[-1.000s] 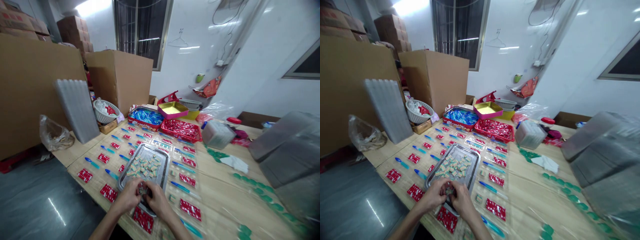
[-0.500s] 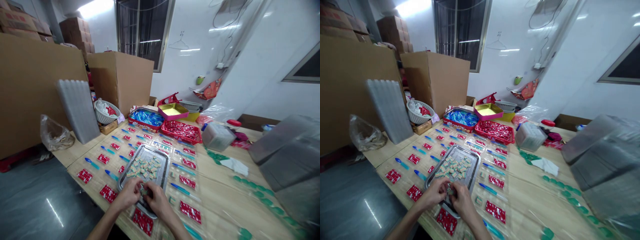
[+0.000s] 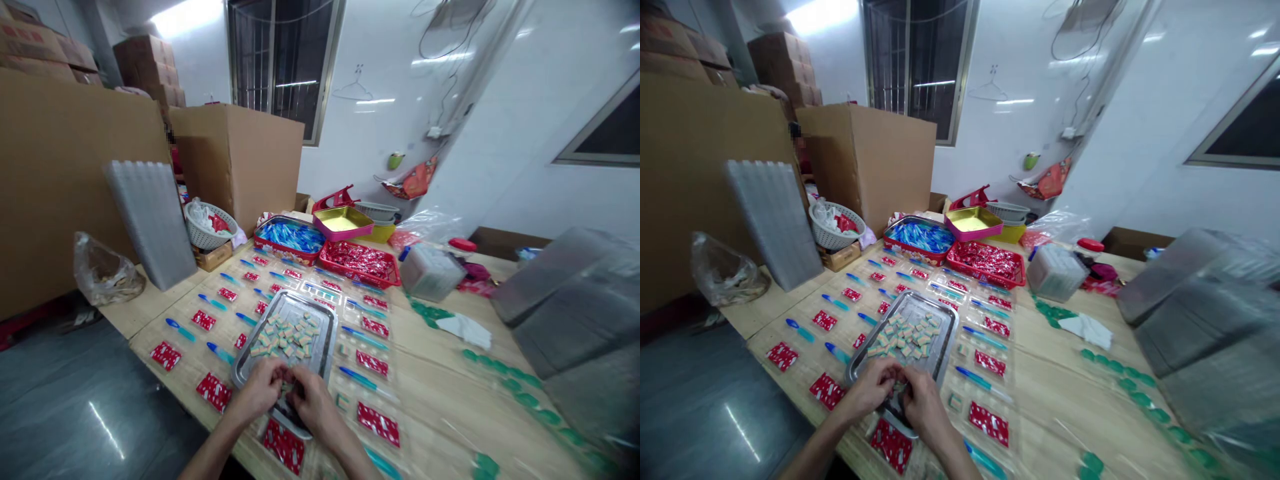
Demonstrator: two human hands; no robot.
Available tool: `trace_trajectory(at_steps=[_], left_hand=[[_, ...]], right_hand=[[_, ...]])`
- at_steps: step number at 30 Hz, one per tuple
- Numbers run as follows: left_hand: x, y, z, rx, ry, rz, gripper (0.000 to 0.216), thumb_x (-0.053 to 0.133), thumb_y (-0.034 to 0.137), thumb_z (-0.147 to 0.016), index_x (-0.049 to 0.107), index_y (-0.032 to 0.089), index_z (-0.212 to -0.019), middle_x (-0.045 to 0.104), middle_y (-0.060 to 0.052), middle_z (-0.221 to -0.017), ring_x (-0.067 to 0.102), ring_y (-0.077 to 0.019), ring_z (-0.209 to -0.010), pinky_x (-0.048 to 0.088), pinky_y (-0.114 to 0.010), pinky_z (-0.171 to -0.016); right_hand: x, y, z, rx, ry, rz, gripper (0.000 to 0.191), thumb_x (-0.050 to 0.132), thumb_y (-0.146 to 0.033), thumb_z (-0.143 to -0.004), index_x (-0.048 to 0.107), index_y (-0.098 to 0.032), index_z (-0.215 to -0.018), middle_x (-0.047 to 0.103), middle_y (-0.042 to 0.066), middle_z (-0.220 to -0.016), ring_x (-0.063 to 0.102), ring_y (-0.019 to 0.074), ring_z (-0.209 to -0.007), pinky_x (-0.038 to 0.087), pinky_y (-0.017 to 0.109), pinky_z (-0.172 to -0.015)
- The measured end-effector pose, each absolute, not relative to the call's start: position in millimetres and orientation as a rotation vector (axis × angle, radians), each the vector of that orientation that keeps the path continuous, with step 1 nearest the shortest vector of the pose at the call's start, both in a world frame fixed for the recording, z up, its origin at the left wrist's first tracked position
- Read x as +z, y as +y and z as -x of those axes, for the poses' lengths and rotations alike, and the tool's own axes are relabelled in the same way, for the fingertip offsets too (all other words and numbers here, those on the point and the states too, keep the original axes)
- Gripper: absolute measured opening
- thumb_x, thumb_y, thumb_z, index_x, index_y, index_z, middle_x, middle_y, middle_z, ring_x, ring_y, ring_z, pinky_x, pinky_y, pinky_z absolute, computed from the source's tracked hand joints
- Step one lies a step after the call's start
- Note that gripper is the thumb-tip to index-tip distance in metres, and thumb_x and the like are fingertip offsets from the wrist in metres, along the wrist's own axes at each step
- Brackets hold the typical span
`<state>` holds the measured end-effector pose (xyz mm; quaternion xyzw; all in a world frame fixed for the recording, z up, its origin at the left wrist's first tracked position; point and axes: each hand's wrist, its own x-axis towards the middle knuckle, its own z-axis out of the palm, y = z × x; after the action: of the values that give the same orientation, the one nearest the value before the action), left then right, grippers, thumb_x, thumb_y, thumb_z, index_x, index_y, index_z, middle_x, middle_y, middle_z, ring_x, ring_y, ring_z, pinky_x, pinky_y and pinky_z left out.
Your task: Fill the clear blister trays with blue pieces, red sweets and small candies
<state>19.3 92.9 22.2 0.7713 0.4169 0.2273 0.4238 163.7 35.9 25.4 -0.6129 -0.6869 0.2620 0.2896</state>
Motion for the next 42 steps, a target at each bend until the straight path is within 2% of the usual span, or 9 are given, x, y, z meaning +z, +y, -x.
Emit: trace_trajectory(at_steps=[8,14,18,22,25,35,38,42], left_hand=[[22,96,-14,0.601,1.019,-1.935,0.034,0.046,0.005,-0.062,0.068,0.015,-0.086,0.067,-0.005,-0.083,0.058,-0.0183,-0.078,0.042,-0.028,-0.073],[29,93,-15,0.586,0.987,-1.919,0.037,0.045,0.002,-0.056,0.067,0.014,-0.083,0.063,-0.001,-0.071,0.055,-0.0144,-0.067,0.040,-0.023,-0.062],[33,91,-16,0.527,0.952,-1.900,0.036,0.051,0.006,-0.056,0.065,0.014,-0.088,0.060,0.001,-0.068,0.054,-0.0134,-0.061,0.038,-0.022,-0.056],[30,88,-16,0.534,1.006,-2.022,0.036,0.050,0.006,-0.057,0.063,0.017,-0.088,0.061,0.000,-0.076,0.054,-0.0152,-0.071,0.039,-0.024,-0.064],[28,86,-17,0.531,1.069,-2.069,0.037,0.048,0.005,-0.059,0.063,0.017,-0.091,0.062,-0.002,-0.081,0.054,-0.0171,-0.078,0.040,-0.026,-0.071],[25,86,-17,0.506,1.059,-2.064,0.039,0.047,0.004,-0.060,0.064,0.017,-0.092,0.062,-0.003,-0.083,0.054,-0.0186,-0.083,0.040,-0.028,-0.075],[24,86,-16,0.526,1.050,-2.039,0.045,0.047,0.004,-0.063,0.063,0.017,-0.103,0.062,-0.004,-0.084,0.054,-0.0189,-0.083,0.041,-0.029,-0.076],[20,87,-17,0.522,1.085,-2.030,0.061,0.048,0.002,-0.062,0.056,0.017,-0.121,0.061,-0.005,-0.087,0.055,-0.0191,-0.082,0.043,-0.031,-0.077]], right_hand=[[26,35,-162,0.668,-1.820,1.667,0.028,0.045,-0.006,-0.066,0.061,-0.018,-0.085,0.066,0.006,-0.088,0.056,0.0236,-0.088,0.039,0.034,-0.081],[22,35,-164,0.672,-1.800,1.680,0.024,0.047,-0.006,-0.065,0.059,-0.018,-0.081,0.063,0.005,-0.082,0.055,0.0222,-0.083,0.039,0.032,-0.075],[24,35,-163,0.681,-1.786,1.676,0.023,0.046,-0.006,-0.064,0.059,-0.018,-0.079,0.062,0.004,-0.080,0.055,0.0216,-0.081,0.039,0.030,-0.072],[30,34,-163,0.686,-1.788,1.651,0.026,0.046,-0.006,-0.065,0.061,-0.018,-0.083,0.063,0.005,-0.084,0.055,0.0213,-0.084,0.039,0.031,-0.076],[32,31,-166,0.573,-1.809,1.737,0.026,0.046,-0.006,-0.065,0.061,-0.017,-0.084,0.063,0.005,-0.084,0.055,0.0220,-0.084,0.037,0.033,-0.080],[28,32,-164,0.537,-1.828,1.794,0.023,0.046,-0.004,-0.067,0.061,-0.017,-0.078,0.065,0.005,-0.077,0.055,0.0210,-0.080,0.037,0.031,-0.076],[28,32,-165,0.542,-1.835,1.764,0.024,0.047,-0.003,-0.065,0.060,-0.017,-0.078,0.065,0.004,-0.077,0.057,0.0202,-0.079,0.037,0.032,-0.078],[30,32,-168,0.548,-1.887,1.634,0.035,0.046,-0.001,-0.063,0.061,-0.019,-0.090,0.067,0.004,-0.090,0.058,0.0206,-0.089,0.035,0.034,-0.083]])
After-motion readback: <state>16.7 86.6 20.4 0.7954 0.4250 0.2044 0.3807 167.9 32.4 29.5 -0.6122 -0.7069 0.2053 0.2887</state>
